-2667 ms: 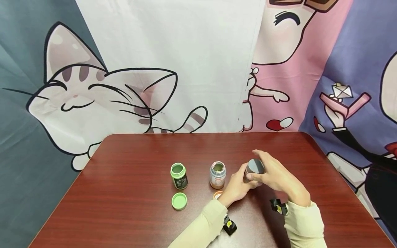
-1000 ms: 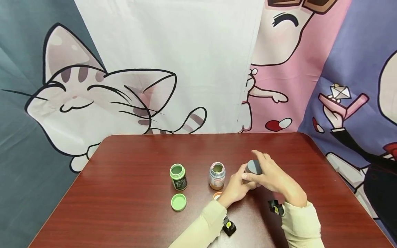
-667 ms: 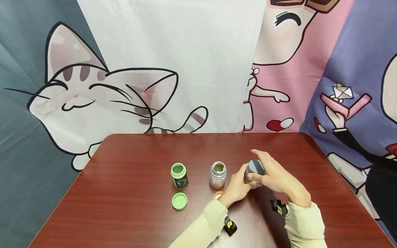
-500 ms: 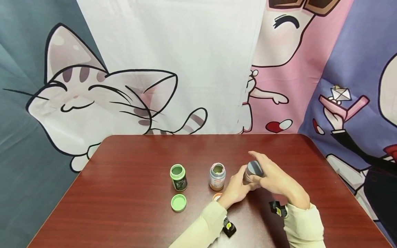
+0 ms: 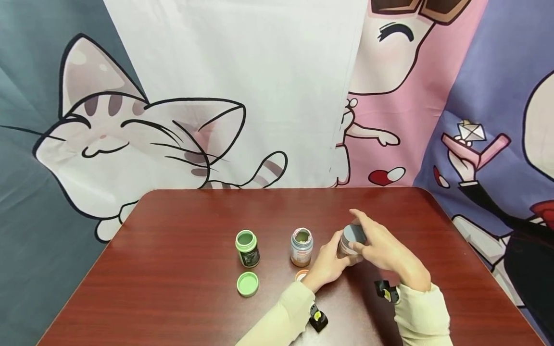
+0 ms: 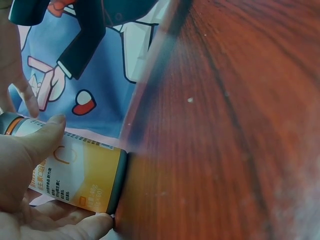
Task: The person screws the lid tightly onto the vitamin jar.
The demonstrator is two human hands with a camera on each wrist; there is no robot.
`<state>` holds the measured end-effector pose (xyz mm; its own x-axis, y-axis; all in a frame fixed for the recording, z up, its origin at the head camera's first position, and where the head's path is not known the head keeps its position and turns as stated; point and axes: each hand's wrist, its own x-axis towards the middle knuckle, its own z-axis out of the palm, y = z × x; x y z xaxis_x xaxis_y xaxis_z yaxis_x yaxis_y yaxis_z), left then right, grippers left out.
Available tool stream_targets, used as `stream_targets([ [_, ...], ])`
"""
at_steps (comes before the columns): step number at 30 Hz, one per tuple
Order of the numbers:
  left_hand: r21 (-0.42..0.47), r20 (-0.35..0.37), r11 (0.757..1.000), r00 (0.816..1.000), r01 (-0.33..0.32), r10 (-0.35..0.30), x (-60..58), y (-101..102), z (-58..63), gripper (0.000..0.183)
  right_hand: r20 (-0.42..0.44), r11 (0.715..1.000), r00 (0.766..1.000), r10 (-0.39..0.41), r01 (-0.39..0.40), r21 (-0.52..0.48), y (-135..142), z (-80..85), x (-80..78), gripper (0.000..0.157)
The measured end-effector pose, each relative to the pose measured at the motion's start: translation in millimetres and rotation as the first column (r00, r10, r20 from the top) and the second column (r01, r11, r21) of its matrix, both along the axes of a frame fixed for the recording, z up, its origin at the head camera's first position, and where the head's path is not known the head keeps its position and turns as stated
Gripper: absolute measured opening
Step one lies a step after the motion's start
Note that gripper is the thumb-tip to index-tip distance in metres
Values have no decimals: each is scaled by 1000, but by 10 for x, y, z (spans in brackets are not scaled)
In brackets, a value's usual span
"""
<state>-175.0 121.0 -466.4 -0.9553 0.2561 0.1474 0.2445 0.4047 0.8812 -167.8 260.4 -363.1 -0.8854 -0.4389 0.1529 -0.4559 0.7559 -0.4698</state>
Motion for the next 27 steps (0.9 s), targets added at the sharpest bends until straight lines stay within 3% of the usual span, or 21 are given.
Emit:
stream_targets([
  [27, 14, 11, 1000, 1000, 10, -10, 10, -33, 13, 59, 2, 993, 993, -117, 117, 18, 9, -21, -34, 72],
])
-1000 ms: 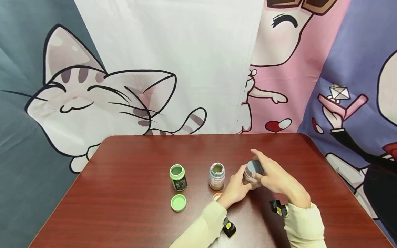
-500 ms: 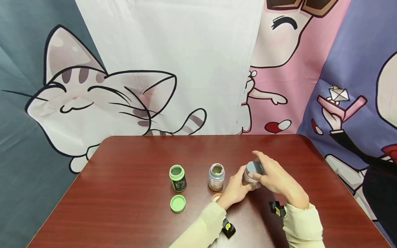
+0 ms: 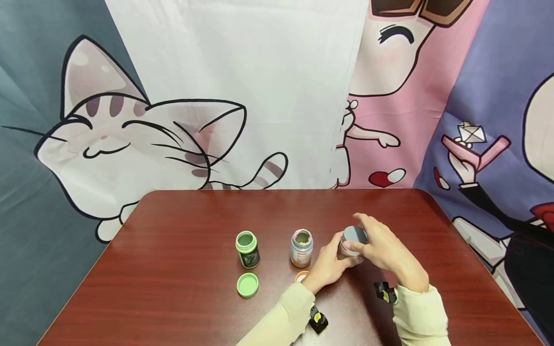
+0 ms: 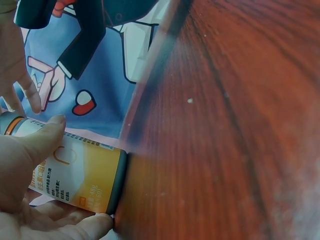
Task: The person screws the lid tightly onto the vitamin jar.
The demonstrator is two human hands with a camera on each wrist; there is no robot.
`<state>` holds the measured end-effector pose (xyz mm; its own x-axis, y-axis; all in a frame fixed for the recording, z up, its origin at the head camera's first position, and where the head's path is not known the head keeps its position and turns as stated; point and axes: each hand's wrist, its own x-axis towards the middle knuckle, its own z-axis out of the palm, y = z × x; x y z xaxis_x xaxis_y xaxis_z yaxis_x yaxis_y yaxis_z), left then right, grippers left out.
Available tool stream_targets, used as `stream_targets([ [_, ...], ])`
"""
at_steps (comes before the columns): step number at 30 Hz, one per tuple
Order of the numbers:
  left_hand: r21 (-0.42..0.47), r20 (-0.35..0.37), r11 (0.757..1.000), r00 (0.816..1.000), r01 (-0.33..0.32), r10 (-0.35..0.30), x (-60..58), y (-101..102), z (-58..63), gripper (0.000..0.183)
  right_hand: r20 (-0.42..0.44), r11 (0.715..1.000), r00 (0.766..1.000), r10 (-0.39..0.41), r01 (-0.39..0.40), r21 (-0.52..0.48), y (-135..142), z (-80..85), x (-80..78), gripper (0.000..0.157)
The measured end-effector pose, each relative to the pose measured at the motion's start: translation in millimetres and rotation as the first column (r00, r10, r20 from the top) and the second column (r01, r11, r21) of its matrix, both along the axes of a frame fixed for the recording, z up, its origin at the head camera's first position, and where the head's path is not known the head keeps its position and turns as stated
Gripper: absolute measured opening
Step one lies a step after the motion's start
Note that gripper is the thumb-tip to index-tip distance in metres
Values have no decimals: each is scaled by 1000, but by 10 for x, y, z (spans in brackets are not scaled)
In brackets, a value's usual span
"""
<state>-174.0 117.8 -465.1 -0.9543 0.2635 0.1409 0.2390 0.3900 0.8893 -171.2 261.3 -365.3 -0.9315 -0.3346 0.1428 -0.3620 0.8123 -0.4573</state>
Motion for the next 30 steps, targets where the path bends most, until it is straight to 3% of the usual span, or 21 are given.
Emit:
stream_targets([
  [8, 7, -4, 1000, 1000, 5, -5, 15, 5, -23, 59, -8, 999, 1000, 29, -29, -20, -17, 10, 32, 81],
  [17, -24, -23, 1000, 1000, -3, 2, -6, 5, -21, 57, -53, 992, 990, 129, -129, 2, -8, -2, 36, 59],
  [30, -25, -13, 1000, 1000, -8, 7, 2, 18, -8, 59, -71, 998, 995, 68, -67, 18, -5, -22, 3, 59],
])
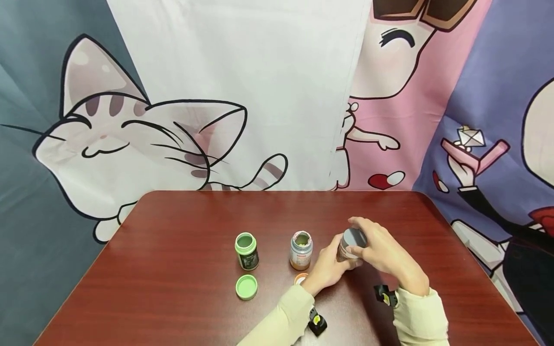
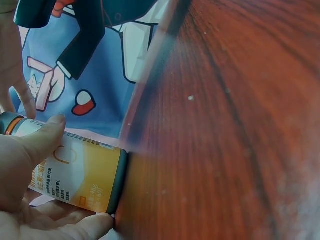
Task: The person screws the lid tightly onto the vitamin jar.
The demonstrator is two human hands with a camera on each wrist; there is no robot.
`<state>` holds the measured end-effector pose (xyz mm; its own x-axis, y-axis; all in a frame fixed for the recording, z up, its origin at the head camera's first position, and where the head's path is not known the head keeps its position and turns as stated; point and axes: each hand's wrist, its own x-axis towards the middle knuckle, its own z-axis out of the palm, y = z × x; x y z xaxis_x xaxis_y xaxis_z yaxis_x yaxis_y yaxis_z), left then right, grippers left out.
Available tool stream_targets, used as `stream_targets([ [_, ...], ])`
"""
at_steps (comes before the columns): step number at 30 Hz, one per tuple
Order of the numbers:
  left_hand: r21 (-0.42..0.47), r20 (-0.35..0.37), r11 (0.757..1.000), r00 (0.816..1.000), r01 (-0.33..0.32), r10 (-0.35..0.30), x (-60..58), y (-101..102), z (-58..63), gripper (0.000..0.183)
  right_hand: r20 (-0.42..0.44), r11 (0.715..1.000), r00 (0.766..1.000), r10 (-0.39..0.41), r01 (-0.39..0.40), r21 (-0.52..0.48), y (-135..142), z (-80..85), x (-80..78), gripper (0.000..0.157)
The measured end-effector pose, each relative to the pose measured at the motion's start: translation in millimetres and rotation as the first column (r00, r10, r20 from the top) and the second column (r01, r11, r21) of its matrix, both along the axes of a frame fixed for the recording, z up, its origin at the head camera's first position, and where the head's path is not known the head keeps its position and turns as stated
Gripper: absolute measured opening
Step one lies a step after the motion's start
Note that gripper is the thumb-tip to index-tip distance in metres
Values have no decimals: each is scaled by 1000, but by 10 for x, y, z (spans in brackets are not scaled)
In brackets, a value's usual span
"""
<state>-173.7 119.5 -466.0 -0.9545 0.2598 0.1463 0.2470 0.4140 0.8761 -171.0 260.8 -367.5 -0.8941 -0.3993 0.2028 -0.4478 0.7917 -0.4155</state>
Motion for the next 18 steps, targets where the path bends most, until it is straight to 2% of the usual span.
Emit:
stream_targets([
  [13, -7, 20, 1000, 1000, -10, 11, 3, -3, 5, 59, 3, 998, 999, -53, 53, -22, -22, -33, -25, 57],
  [18, -7, 15, 1000, 1000, -6, 6, -1, -6, 15, 60, 5, 997, 998, -65, 65, -28, -18, -24, -22, 65],
])
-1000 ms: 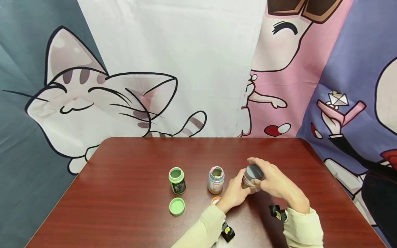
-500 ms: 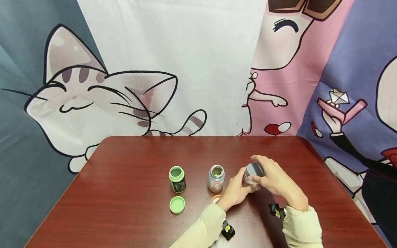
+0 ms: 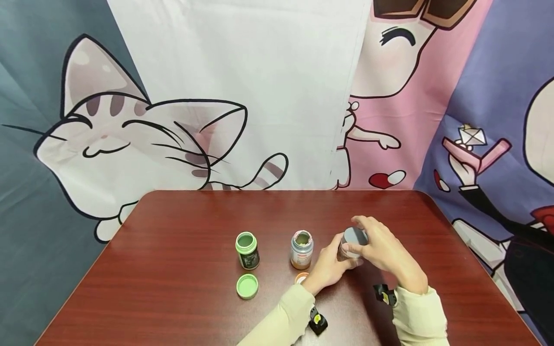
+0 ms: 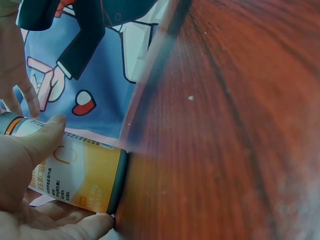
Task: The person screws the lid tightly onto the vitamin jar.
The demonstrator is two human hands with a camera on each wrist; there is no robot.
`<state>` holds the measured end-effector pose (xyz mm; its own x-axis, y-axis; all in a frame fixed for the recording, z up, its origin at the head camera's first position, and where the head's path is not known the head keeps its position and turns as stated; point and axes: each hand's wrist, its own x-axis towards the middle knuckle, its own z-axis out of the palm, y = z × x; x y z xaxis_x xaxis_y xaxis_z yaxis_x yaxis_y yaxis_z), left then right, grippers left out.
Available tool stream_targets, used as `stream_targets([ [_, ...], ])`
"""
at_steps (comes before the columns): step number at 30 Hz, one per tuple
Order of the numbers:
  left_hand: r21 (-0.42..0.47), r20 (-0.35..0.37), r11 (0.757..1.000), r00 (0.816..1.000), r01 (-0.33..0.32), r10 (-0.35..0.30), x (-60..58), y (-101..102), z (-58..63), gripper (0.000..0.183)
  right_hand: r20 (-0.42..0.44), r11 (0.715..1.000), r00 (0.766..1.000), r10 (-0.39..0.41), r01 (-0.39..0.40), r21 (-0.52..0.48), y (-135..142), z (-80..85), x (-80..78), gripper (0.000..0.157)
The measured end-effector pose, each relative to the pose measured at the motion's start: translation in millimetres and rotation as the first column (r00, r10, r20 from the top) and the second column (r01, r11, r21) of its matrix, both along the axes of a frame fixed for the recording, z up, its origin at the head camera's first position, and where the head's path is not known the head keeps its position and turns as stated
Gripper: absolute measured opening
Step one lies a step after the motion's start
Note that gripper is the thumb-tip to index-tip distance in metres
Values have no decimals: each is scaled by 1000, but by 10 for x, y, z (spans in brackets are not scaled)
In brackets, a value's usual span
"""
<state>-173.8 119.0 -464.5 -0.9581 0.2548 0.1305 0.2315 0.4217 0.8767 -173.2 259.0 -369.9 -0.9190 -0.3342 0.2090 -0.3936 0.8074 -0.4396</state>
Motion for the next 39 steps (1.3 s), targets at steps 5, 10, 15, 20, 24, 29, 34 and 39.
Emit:
stream_targets([
  [5, 4, -8, 1000, 1000, -2, 2, 3, -9, 10, 60, 17, 999, 999, 36, -36, -7, 9, 14, 8, 77],
  [10, -5, -19, 1000, 1000, -5, 5, 0, -5, 6, 58, 89, 992, 989, 120, -115, -56, 9, 8, 21, 76],
  [15, -13, -6, 1000, 1000, -11, 11, 2, -15, 0, 57, 95, 988, 985, 142, -136, -68, -6, -15, 14, 68],
  [20, -10, -4, 1000, 1000, -7, 7, 3, -30, -14, 58, 96, 990, 986, 136, -132, -49, -7, -22, 10, 63],
  [24, -14, -11, 1000, 1000, -6, 6, 6, -24, -14, 58, 84, 993, 989, 120, -117, -29, -3, -20, 15, 56],
  [29, -16, -22, 1000, 1000, -6, 5, 7, 1, -15, 57, 61, 998, 996, 70, -71, 1, 4, -12, 27, 50],
  [34, -9, -19, 1000, 1000, -4, 4, 7, 2, -10, 57, 24, 998, 998, 59, -59, 3, 14, -22, 19, 51],
  [39, 5, -20, 1000, 1000, -1, 1, 13, -2, 0, 57, -15, 998, 998, 64, -64, 2, 15, -34, -3, 48],
])
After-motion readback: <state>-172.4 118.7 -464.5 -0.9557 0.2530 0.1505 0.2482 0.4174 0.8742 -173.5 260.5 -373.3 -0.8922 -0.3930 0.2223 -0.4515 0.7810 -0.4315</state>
